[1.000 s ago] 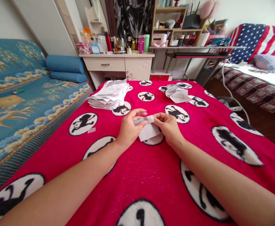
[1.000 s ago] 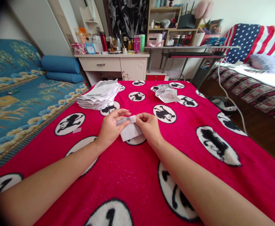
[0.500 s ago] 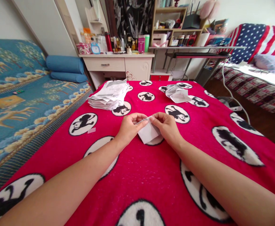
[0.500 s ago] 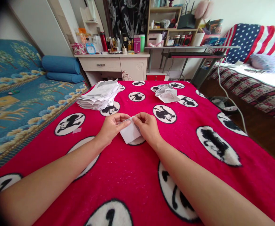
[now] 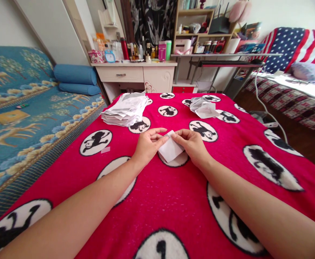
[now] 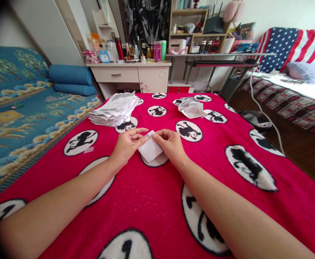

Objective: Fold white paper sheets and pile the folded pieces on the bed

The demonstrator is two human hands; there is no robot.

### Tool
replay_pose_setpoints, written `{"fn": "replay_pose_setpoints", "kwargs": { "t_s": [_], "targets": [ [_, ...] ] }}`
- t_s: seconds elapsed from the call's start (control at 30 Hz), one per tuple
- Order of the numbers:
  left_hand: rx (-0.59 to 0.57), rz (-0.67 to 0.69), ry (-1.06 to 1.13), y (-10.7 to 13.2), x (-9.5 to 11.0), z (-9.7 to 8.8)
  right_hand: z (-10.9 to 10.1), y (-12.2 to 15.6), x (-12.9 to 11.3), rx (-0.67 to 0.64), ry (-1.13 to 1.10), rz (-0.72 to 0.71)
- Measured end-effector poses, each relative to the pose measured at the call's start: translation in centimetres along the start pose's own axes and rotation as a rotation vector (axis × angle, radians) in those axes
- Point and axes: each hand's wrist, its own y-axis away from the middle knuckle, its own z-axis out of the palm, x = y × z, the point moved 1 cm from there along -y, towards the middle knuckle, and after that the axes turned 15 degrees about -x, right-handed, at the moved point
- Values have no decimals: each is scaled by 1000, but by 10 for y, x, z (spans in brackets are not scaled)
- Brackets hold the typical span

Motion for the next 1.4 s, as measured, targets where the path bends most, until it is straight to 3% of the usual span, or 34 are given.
{"fn": "replay_pose_setpoints", "kwargs": {
  "t_s": [0.23, 0.33, 0.47, 0.87, 1.1, 1.4],
  "targets": [
    [-19, -42, 97, 1, -3, 3, 2, 3, -1, -28, 37, 13],
    [28, -25, 67, 0, -5, 1, 3, 2, 1, -71, 59, 10],
    [-1, -14, -64, -2, -5, -4, -1, -2, 3, -109, 63, -40],
    [-124, 2, -122, -7, -8, -12, -10, -2, 1, -51, 189, -93],
    [-126, 29, -104, -5, -8, -13, -11, -2, 3, -56, 216, -40],
    [-95, 58, -142, -8, -8, -12, -8, -1, 2, -30, 281, -185]
  ]
}}
